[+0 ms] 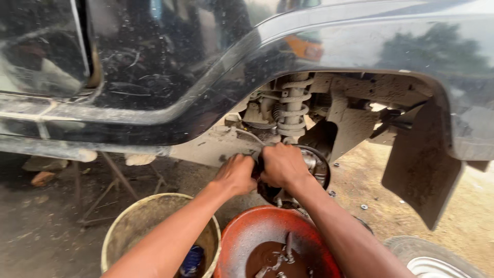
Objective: The person works on a vehicle's rear drum brake assembly. They repeatedly insert and remove a cylindrical metal part, likely a wheel bearing or seal, from the hub area. The person also washes small metal components in a red basin filled with liquid and applies a substance from a blue bottle to the brake assembly.
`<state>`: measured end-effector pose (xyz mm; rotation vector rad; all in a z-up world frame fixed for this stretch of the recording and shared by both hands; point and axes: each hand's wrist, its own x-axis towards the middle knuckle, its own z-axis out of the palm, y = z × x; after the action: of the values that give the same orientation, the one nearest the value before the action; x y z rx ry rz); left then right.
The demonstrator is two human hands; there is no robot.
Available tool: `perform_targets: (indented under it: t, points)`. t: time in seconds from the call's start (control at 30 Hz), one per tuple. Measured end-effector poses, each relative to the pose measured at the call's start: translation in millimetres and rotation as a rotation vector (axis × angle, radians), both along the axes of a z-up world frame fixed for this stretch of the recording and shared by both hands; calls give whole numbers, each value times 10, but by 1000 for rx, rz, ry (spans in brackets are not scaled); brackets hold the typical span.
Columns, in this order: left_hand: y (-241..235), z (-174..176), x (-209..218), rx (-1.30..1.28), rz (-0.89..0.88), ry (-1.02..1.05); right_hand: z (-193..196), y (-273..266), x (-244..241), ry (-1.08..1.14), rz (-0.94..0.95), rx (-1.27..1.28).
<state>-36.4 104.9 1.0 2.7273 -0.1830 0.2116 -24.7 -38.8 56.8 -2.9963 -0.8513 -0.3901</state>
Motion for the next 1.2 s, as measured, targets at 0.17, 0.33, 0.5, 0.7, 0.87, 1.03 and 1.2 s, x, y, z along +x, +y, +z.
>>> perform_targets:
  t: [0.17, 0.33, 0.5, 0.7, 0.87, 1.03, 1.2]
  points:
    - [-154, 86, 4, -179, 34, 5, 118, -142, 40, -24, -96, -7]
    - [-296, 183, 156, -164, -39, -143, -17, -346, 0, -139, -158, 52]
    - [52, -247, 177, -4, -72, 36, -808, 97, -159, -204, 14, -14]
    - [166, -484, 182, -71, -134, 83, -1074, 286, -403, -192, -42, 4]
    - [85, -140, 58, -101, -145, 36, -714, 125, -226, -86, -118, 141]
    - [-63, 119, 228, -121, -161, -40, -203, -249, -24, -46, -178, 228]
    - [-47, -74, 71, 12, -112, 95, -639, -69, -314, -94, -52, -9]
